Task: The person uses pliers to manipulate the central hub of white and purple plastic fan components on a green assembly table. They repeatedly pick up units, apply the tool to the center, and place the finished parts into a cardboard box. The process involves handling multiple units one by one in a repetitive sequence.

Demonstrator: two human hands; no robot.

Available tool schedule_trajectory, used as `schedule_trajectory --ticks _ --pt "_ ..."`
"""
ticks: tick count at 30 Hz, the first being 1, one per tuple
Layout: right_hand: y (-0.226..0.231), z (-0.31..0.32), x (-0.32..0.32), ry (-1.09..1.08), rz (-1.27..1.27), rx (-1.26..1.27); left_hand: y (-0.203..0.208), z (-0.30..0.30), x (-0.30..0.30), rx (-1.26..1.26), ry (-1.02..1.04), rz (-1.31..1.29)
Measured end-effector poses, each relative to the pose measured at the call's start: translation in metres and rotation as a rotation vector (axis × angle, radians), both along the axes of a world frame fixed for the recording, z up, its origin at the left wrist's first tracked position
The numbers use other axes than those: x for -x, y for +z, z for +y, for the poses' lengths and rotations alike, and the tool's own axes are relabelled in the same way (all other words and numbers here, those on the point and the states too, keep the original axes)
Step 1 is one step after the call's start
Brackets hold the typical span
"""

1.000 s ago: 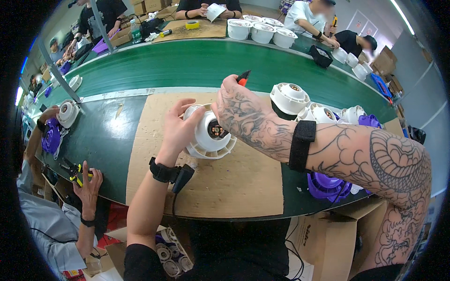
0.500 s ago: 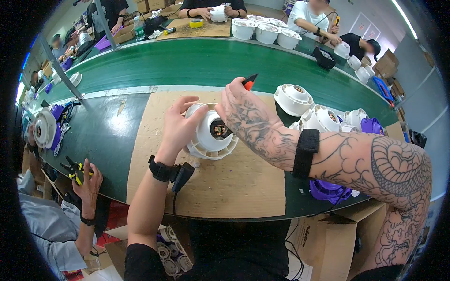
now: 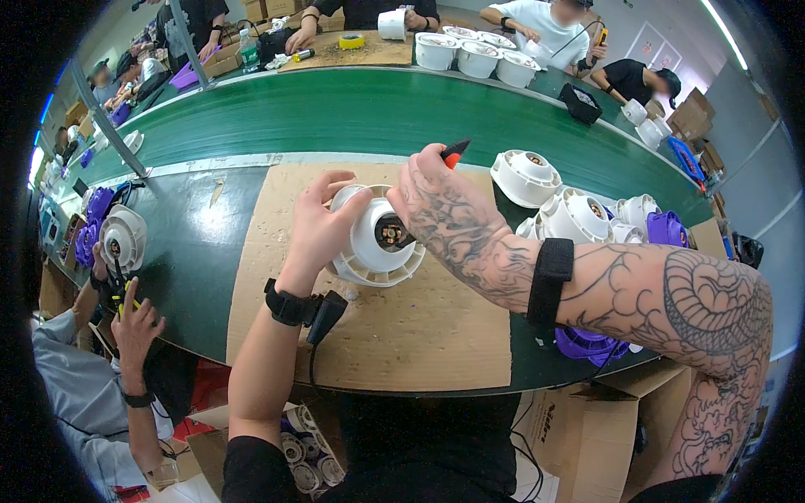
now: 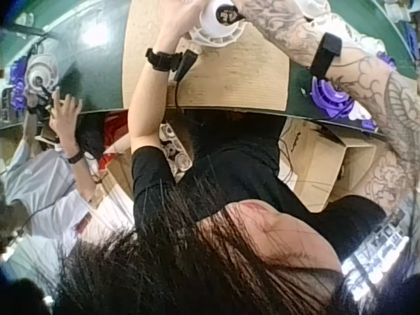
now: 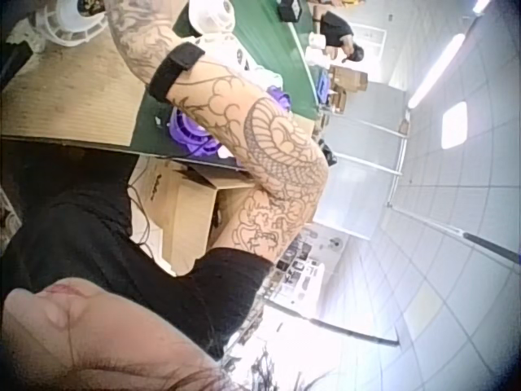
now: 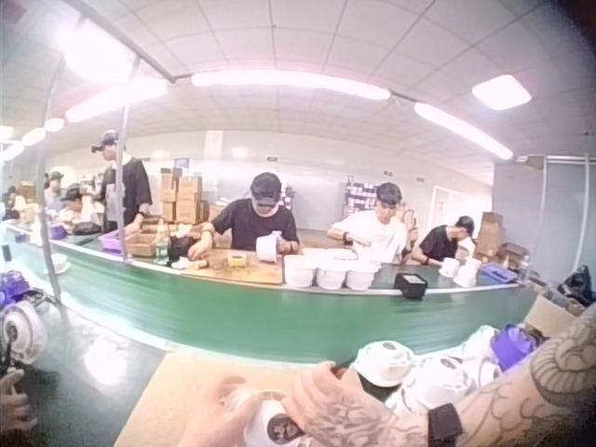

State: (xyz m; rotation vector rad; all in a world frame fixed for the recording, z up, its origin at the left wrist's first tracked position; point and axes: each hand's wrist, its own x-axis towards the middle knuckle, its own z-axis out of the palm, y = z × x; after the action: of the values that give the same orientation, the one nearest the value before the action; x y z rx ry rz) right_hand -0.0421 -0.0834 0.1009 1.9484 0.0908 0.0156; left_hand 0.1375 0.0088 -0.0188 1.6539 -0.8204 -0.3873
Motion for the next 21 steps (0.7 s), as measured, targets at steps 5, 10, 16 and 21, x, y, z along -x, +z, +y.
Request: schedule_trajectory --ticks 5,10,16,21 --pt "0.004 0.006 0.0 -0.151 0.082 -0.145 -0.001 -0.002 0.004 0.098 -0.011 0.055" --pt "0.009 -0.004 0.006 -0.227 0.028 -0.502 0.01 0.003 0.013 0.263 0.085 -0.042" --pt "0.009 -0.044 -0.005 -1.015 0.108 -1.708 0.022 0.004 0.002 0.585 0.319 -0.691" --pt "-0.009 -0.02 0.018 -0.444 -0.09 -1.332 0.027 0.016 -0.006 0.536 0.293 -0.369"
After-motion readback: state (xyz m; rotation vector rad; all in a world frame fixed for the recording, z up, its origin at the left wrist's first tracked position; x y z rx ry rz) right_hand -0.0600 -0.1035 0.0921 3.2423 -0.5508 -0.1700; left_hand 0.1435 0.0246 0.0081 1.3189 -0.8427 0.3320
